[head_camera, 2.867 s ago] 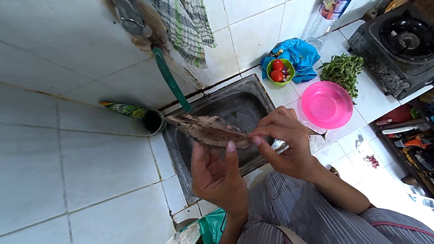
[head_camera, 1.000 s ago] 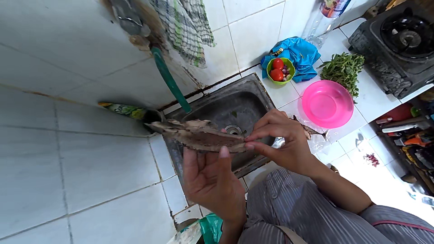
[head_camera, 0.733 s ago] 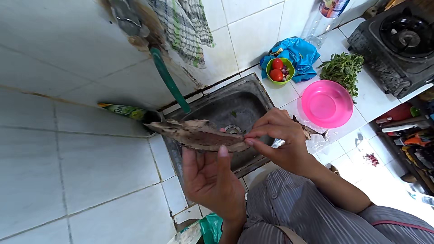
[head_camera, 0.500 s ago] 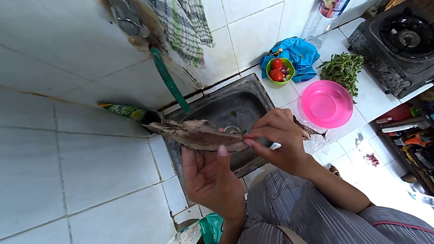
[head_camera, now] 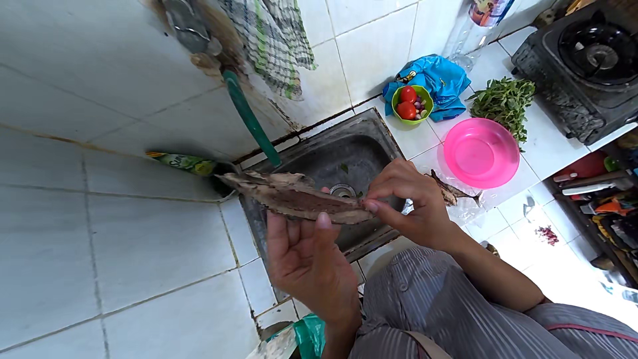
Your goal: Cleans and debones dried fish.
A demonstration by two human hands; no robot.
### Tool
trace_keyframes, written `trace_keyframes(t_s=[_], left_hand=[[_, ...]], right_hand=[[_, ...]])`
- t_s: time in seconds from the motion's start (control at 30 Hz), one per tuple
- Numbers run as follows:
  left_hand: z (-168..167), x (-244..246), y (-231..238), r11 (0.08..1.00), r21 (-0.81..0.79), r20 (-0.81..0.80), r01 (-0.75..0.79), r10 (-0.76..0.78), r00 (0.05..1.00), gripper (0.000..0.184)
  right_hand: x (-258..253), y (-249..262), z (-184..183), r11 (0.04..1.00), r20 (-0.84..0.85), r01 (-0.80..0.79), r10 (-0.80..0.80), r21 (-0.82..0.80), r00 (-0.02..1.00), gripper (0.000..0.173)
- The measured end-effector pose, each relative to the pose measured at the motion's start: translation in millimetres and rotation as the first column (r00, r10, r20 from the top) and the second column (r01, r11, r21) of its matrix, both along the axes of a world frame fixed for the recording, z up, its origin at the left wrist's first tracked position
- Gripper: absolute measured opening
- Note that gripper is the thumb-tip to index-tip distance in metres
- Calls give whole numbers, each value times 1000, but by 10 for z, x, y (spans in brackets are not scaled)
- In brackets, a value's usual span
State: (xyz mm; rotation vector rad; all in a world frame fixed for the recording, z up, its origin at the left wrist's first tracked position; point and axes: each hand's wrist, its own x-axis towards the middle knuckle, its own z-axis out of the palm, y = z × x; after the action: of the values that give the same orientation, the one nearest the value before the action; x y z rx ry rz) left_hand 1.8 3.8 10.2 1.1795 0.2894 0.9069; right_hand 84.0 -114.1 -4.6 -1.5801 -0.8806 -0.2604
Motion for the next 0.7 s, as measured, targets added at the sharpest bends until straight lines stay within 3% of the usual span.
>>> trace_keyframes(t_s=[0.1, 0.37, 0.7], left_hand=[[7, -2, 3, 1000, 14, -4, -9, 9, 1000, 40], [-2, 4, 20, 1000, 13, 0, -19, 19, 1000, 44], [-1, 5, 18, 1000, 11, -1, -21, 21, 1000, 43]], right_hand=[[15, -26, -2, 998, -113, -56, 60, 40, 992, 12], [11, -22, -30, 999, 86, 39, -38, -13, 996, 11], [9, 1, -24, 1000, -66, 1, -1, -4, 998, 12]])
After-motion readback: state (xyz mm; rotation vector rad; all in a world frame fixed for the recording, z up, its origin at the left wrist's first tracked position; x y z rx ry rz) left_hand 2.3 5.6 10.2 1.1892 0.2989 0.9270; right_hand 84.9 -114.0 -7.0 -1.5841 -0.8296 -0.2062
